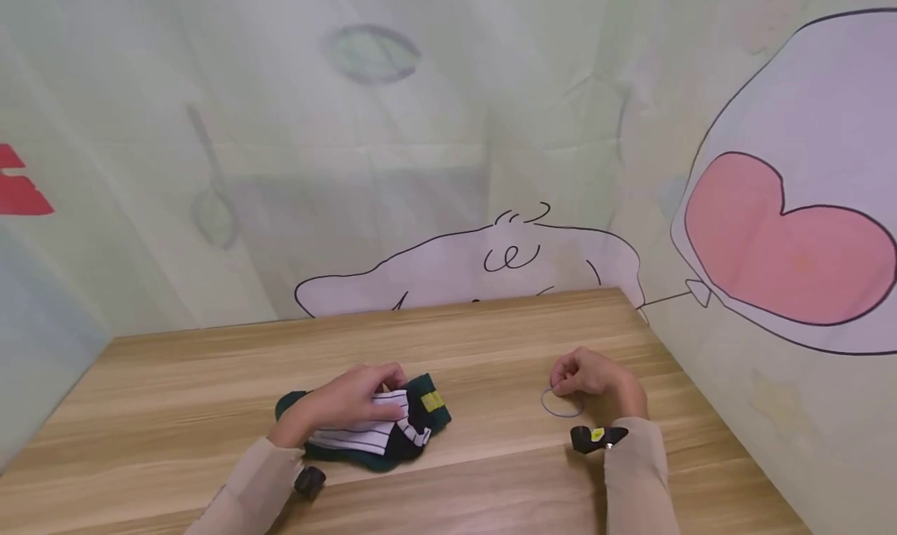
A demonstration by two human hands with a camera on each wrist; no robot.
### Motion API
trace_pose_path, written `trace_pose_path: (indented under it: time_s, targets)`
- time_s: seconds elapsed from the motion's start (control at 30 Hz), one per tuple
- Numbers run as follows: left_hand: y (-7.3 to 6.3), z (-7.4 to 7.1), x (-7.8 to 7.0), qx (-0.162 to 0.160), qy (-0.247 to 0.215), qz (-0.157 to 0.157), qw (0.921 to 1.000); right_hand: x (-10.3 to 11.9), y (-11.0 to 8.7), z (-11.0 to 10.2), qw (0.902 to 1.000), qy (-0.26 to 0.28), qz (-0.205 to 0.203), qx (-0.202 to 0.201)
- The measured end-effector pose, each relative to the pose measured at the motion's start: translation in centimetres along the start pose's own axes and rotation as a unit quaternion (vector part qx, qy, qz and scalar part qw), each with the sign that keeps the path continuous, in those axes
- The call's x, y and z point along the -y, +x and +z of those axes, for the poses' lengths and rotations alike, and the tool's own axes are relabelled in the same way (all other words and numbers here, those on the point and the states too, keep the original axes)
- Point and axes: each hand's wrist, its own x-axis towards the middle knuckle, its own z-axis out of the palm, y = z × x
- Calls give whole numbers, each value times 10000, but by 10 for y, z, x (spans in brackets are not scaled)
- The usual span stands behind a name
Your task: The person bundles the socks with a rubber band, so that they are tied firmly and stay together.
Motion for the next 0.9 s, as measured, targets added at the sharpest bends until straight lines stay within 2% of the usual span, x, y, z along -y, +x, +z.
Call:
trace_pose_path:
  time_s: [0.33, 0.6, 0.9]
  targets:
    - [-2, -1, -3, -92, -48, 221, 9997, 2, -1, 3, 9998, 200, -22, -51]
    - [-5, -7, -5, -134, -100, 291, 9994, 5, 5, 4, 9993, -76, -246, -275]
    - [-7, -12, -7, -411, -102, 309, 9986, 16, 7, 4, 9972, 480, -553, -170]
